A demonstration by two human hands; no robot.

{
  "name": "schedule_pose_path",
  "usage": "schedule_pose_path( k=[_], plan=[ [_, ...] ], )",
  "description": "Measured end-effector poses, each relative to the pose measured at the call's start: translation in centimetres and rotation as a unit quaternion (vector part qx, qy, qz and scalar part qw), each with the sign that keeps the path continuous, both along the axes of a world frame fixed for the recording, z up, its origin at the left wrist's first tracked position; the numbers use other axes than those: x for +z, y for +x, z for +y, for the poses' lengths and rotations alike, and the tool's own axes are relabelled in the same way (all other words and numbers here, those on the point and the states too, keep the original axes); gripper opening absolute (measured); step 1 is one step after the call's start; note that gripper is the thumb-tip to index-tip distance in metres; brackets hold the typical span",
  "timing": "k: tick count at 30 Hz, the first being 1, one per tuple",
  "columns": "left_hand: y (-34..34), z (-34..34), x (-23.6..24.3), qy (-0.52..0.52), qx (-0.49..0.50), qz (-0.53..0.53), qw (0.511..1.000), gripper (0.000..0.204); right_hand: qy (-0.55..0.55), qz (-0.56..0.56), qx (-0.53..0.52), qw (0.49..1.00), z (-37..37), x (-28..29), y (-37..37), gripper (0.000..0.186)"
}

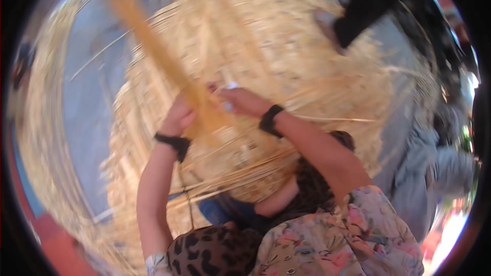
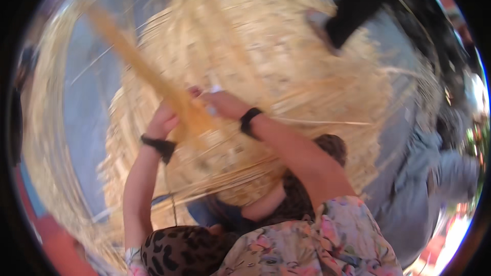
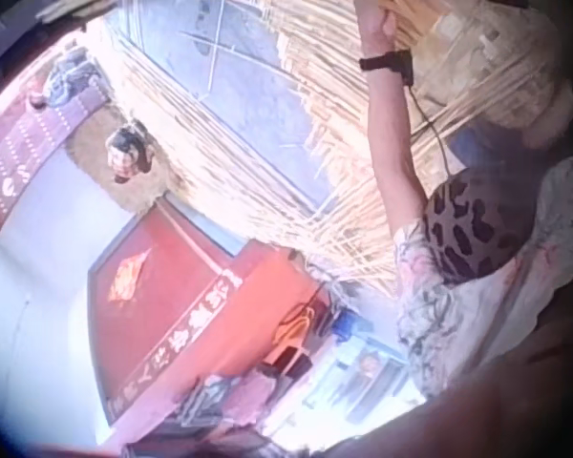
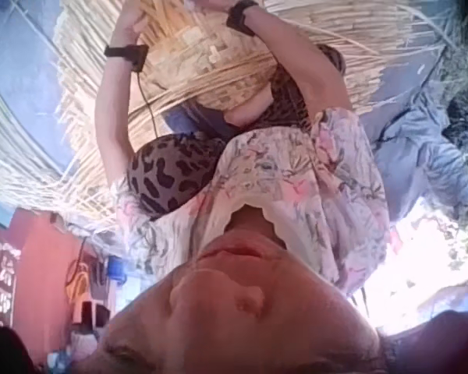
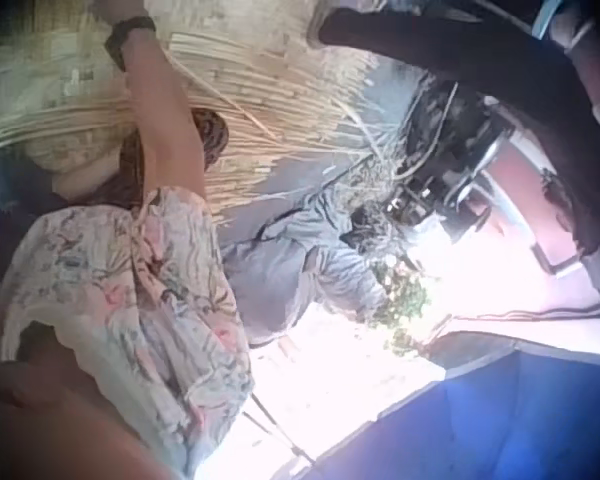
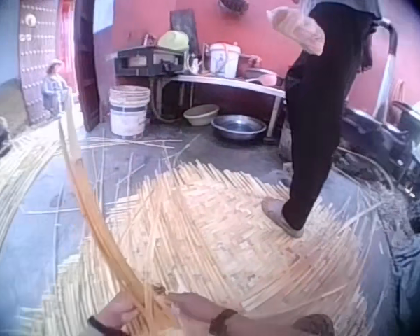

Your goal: Weaving a large circular mat from strips of bamboo or straw.

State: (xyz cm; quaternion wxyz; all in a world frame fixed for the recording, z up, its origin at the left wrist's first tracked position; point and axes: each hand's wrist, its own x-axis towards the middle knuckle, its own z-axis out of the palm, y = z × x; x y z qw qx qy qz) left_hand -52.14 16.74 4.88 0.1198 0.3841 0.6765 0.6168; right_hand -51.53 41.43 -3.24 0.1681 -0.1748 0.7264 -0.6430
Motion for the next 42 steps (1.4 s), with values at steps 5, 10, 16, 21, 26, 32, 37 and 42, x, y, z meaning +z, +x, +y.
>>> schedule_pose_path(
  k=[5,10,16,21,26,32,37,42],
  plan=[
    [5.3,-7.6,-0.5,-0.205,0.458,-0.247,0.829,0.026,0.282,0.015,0.169,0.944,-6.2,4.9,2.2,0.023],
    [10.4,-15.1,4.1,-0.591,0.347,-0.008,0.728,0.027,0.368,0.073,0.165,0.912,-2.6,8.0,3.1,0.020],
    [18.9,-19.9,0.1,0.228,0.418,-0.537,0.697,0.007,0.565,0.180,0.266,0.760,-3.8,6.6,2.5,0.016],
    [18.4,-18.4,3.4,0.290,0.439,-0.456,0.718,0.024,0.538,0.279,0.212,0.767,-11.7,12.5,4.7,0.021],
    [12.2,-19.3,-1.5,-0.309,0.340,-0.465,0.757,0.026,0.209,0.127,0.216,0.945,-16.8,5.4,7.0,0.024],
    [9.0,-16.6,-1.3,-0.225,0.377,-0.490,0.753,0.058,0.239,0.165,0.235,0.928,-14.9,7.1,8.8,0.015],
    [9.9,-14.0,-0.4,0.247,0.356,-0.579,0.691,0.064,0.197,0.070,0.060,0.976,-13.5,6.0,10.5,0.012],
    [9.4,-15.3,-1.1,0.131,0.272,-0.617,0.727,0.046,0.186,-0.019,-0.043,0.981,-16.4,5.4,11.3,0.018]
  ],
)
